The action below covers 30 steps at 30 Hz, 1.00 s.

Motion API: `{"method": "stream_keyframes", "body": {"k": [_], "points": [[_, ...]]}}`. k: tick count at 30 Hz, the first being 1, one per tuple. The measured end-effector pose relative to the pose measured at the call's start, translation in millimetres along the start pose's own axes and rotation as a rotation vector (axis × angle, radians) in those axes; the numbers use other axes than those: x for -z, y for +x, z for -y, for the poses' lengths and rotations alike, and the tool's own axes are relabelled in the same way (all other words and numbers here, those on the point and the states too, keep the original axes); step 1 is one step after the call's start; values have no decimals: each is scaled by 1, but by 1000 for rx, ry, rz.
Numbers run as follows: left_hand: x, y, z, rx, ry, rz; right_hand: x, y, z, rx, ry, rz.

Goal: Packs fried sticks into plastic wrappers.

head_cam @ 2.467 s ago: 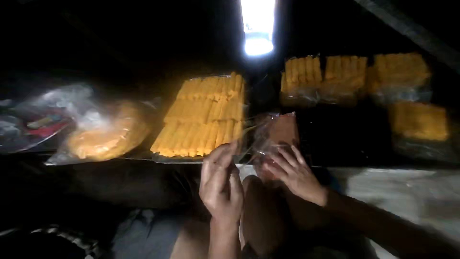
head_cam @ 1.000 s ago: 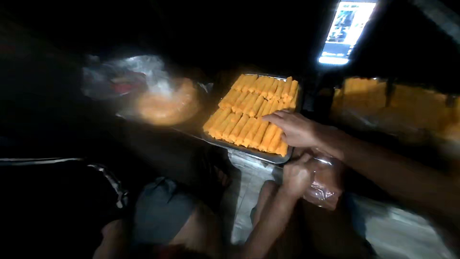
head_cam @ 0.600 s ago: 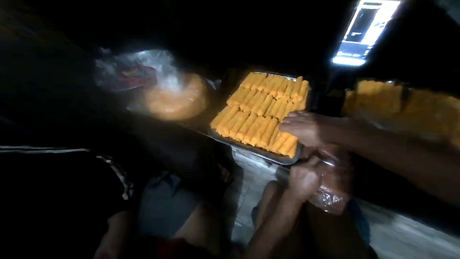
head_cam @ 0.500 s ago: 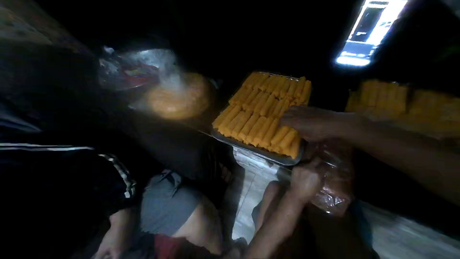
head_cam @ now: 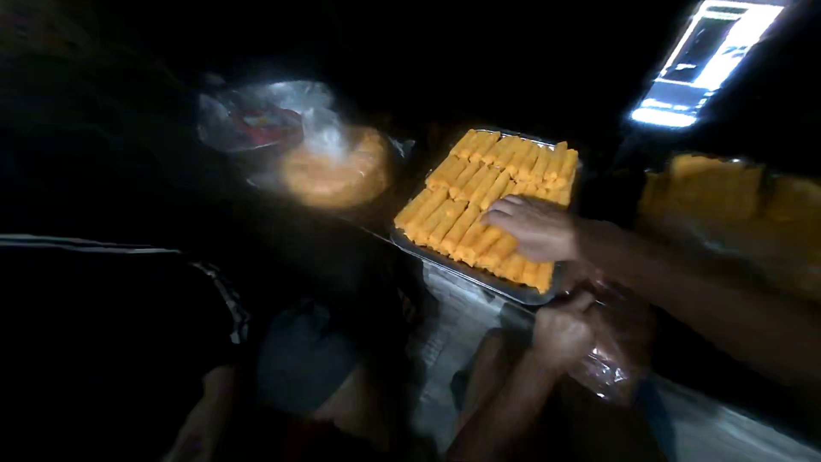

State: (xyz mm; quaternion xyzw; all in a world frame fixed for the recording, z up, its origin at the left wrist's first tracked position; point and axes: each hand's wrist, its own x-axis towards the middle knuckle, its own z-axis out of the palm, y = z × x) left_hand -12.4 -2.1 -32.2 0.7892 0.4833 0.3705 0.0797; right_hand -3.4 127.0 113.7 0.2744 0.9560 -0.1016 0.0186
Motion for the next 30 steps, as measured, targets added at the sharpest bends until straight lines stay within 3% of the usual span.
{"method": "stream_keyframes", "body": {"k": [9,13,16,19,23,27,29,30], "points": [[2,-1,-1,-3,28,-64,0,2,0,32,-194,3],[16,2,-9,166,-86,112,-17,2,-29,273,-196,-326],[26,6,-9,301,-249,314,-2,3,-26,196,-75,-190],[21,5,-8,288,-273,234,-15,14,-39,207,65,-219],[5,1,-4,256,-254,137,-41,24,-59,321,43,-336],[18,2,-6,271,-312,191,-51,21,-69,318,-21,-377],[6,-1,-4,244,-343,61,-52,22,-72,270,-45,-330],[9,1,-4,250,-339,116,-41,20,-57,184,-61,-229]]}}
